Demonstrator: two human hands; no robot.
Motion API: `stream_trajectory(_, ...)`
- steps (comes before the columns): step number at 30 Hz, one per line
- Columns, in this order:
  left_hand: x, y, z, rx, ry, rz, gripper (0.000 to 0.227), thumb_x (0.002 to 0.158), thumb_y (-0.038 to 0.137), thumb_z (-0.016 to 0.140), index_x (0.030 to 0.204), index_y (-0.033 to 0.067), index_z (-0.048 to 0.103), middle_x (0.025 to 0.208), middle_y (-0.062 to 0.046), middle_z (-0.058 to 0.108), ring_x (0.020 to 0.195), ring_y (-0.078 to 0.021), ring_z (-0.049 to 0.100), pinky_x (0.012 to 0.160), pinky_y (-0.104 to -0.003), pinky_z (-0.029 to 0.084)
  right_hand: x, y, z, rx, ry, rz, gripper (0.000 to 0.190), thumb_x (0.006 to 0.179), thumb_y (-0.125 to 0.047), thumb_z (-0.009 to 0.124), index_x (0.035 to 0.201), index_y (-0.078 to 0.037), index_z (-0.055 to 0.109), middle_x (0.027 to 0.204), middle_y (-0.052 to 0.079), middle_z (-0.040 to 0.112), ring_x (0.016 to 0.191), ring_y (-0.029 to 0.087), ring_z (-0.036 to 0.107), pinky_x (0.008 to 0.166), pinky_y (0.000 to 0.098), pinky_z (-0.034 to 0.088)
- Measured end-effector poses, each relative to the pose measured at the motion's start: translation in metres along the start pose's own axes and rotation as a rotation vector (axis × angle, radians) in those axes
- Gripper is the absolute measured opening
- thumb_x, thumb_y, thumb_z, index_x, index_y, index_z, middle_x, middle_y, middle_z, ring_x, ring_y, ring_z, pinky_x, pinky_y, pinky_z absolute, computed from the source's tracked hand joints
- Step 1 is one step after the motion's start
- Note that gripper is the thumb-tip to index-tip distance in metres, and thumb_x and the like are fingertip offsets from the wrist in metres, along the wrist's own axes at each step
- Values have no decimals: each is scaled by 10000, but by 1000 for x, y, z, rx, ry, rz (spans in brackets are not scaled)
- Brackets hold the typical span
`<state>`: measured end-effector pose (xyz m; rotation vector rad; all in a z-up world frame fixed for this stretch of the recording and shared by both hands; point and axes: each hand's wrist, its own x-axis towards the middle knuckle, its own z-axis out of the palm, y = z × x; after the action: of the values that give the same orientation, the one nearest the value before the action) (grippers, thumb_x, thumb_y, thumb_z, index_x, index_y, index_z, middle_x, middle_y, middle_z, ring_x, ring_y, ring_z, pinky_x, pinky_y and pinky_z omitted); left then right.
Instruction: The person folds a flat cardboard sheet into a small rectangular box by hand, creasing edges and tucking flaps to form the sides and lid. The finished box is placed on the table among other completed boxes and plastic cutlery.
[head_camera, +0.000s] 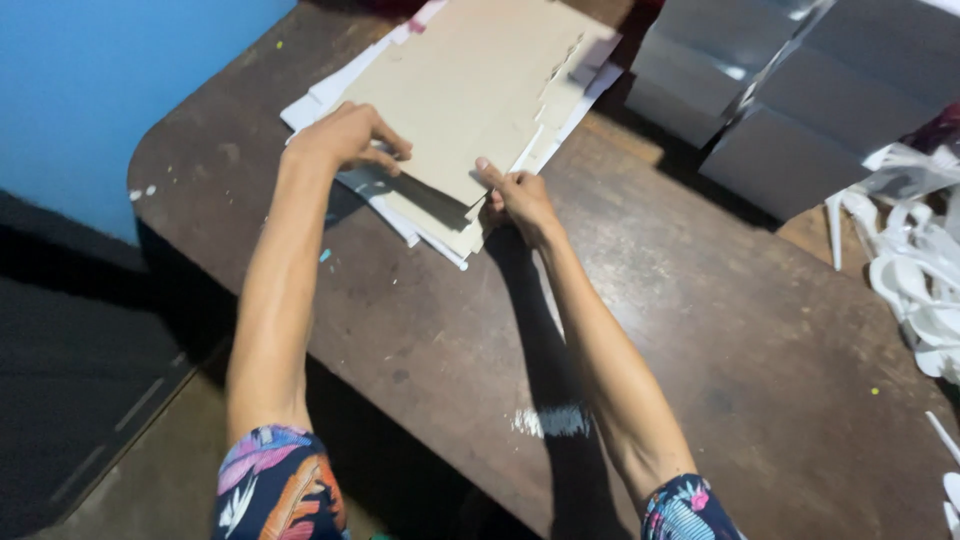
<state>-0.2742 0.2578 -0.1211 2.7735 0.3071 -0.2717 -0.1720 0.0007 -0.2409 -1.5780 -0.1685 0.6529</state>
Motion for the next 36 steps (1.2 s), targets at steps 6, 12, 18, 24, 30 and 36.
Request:
stream_trajectory(6,-35,12,-4,-87,128,8,161,949,314,750,1102,343,790,1119,-19,768,1169,-364,663,1051,-493,486,-44,-36,8,177,-3,74,659,992,-643,429,935,0,560,753,102,586,680,220,734,592,300,634)
stream_trajectory(12,-14,-26,31,92,386,223,136,951,190,770,1048,286,775,1054,17,778,1016,-304,727,952,-476,563,-35,-30,9,161,16,77,805,967,-712,354,1060,59,566,802,133,623,672,248,764,559,315,648)
stream_trajectory(18,-38,14,-20,-295,262,168,76,888,161,860,928,122,808,837,21,774,675,-43,602,863,-260,502,-47,-46,10,191,28,151,679,973,-636,377,885,-1,601,685,138,624,550,217,631,474,331,501)
stream_trajectory(24,-43,18,-30,-562,154,-17,128,824,182,861,924,134,796,1032,13,780,948,-61,637,815,-255,452,-42,-38,9,65,40,142,665,955,-627,409,1047,-1,611,726,142,693,557,192,647,488,311,518)
stream_trajectory(30,-25,-10,-6,-445,570,234,244,1030,110,770,1264,89,708,999,-47,760,981,-122,698,881,-329,552,-48,-48,9,-15,47,174,375,1030,-446,502,951,-79,515,664,107,691,516,203,582,533,344,509)
stream_trajectory(36,-26,2,-28,-347,1128,570,236,1000,-187,608,1154,-90,757,1042,-189,771,918,-246,743,817,-335,614,-39,-36,9,111,28,115,349,1037,-396,523,906,-74,484,713,106,651,534,173,623,456,327,503)
